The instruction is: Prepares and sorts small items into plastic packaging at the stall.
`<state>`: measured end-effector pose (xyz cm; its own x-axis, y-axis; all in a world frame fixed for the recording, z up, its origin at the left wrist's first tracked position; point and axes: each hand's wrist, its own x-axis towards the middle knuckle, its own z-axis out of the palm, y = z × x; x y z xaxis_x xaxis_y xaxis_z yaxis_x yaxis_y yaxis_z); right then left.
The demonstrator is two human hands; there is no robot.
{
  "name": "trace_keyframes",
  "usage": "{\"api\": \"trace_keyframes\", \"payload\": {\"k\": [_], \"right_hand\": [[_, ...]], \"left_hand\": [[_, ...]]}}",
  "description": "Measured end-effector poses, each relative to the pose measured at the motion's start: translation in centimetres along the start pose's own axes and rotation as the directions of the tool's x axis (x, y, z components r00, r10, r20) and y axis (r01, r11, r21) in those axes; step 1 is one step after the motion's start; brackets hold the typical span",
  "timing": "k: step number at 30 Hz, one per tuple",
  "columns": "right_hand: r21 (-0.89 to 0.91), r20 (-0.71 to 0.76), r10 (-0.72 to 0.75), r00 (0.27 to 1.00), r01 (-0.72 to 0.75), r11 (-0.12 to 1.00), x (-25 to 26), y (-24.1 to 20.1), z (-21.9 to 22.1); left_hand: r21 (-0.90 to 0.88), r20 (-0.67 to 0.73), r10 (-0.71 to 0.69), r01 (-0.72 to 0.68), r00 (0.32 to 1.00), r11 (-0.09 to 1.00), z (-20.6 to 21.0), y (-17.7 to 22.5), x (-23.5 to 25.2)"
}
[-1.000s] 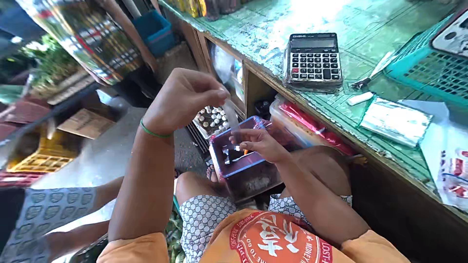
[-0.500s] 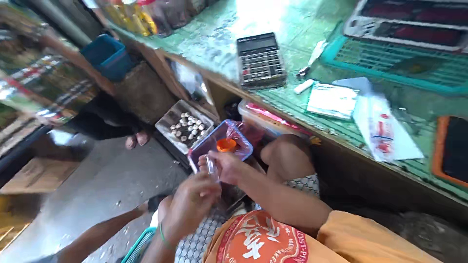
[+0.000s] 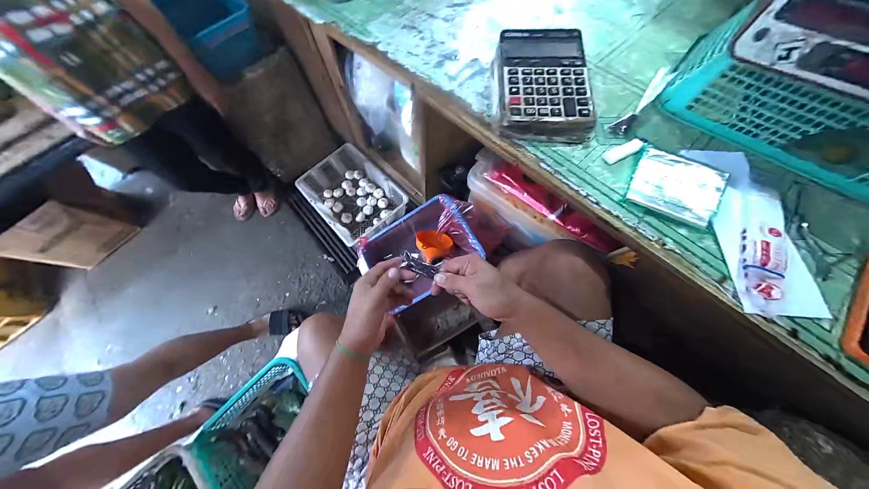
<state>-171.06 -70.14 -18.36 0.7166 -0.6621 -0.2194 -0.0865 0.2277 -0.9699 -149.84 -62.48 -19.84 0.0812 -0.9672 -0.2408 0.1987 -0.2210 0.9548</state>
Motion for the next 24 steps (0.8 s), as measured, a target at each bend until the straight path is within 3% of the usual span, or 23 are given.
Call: {"api": "trace_keyframes", "payload": {"k": [2, 5, 10, 13, 14, 16, 19, 21, 24], "right_hand": [[-0.093, 0.036, 0.005, 0.999, -0.002, 0.996, -0.1, 0.1, 0.0], [-0.121, 0.013, 0.011, 1.0, -0.01, 0.993, -0.4, 0.7, -0.3], [0.171, -0.019, 0.104, 0.994, -0.099, 0.98, -1.1, 1.2, -0.4], [0.209, -0.044, 0.089, 0.995, -0.078, 0.975, -1.2, 1.7, -0.1], [0.158, -0.06, 0.053, 0.997, -0.043, 0.987, -1.1, 1.9, 0.0], [-0.117, -0.069, -0.067, 0.995, 0.058, 0.991, -1.1, 2.1, -0.1], [-0.538, 0.039, -0.156, 0.987, 0.152, 0.829, -1.6, 1.5, 0.0], [-0.631, 0.062, -0.197, 0.978, 0.191, 0.752, -2.0, 1.0, -0.1], [-0.601, 0.038, -0.271, 0.962, 0.239, 0.763, -1.9, 1.1, -0.5]], "left_hand": [[-0.107, 0.085, -0.041, 0.05, 0.996, 0.993, 0.1, 0.5, 0.5], [-0.143, 0.09, -0.037, 0.05, 0.995, 0.988, 0.6, 0.3, 0.7], [-0.158, 0.064, -0.012, 0.022, 0.998, 0.987, 1.1, -0.5, 0.5], [-0.161, 0.047, -0.042, 0.049, 0.998, 0.986, 1.3, -0.5, 0.5], [-0.165, 0.034, -0.067, 0.072, 0.997, 0.984, 1.3, -0.5, 0.5], [-0.168, 0.002, -0.112, 0.111, 0.994, 0.979, 1.5, -0.7, 0.5], [-0.143, -0.051, -0.128, 0.119, 0.99, 0.982, 1.7, -1.3, 0.1], [-0.143, -0.044, -0.096, 0.088, 0.994, 0.986, 2.0, -1.6, 0.2], [-0.163, -0.014, -0.04, 0.037, 0.999, 0.986, 2.3, -1.6, 0.5]]}}
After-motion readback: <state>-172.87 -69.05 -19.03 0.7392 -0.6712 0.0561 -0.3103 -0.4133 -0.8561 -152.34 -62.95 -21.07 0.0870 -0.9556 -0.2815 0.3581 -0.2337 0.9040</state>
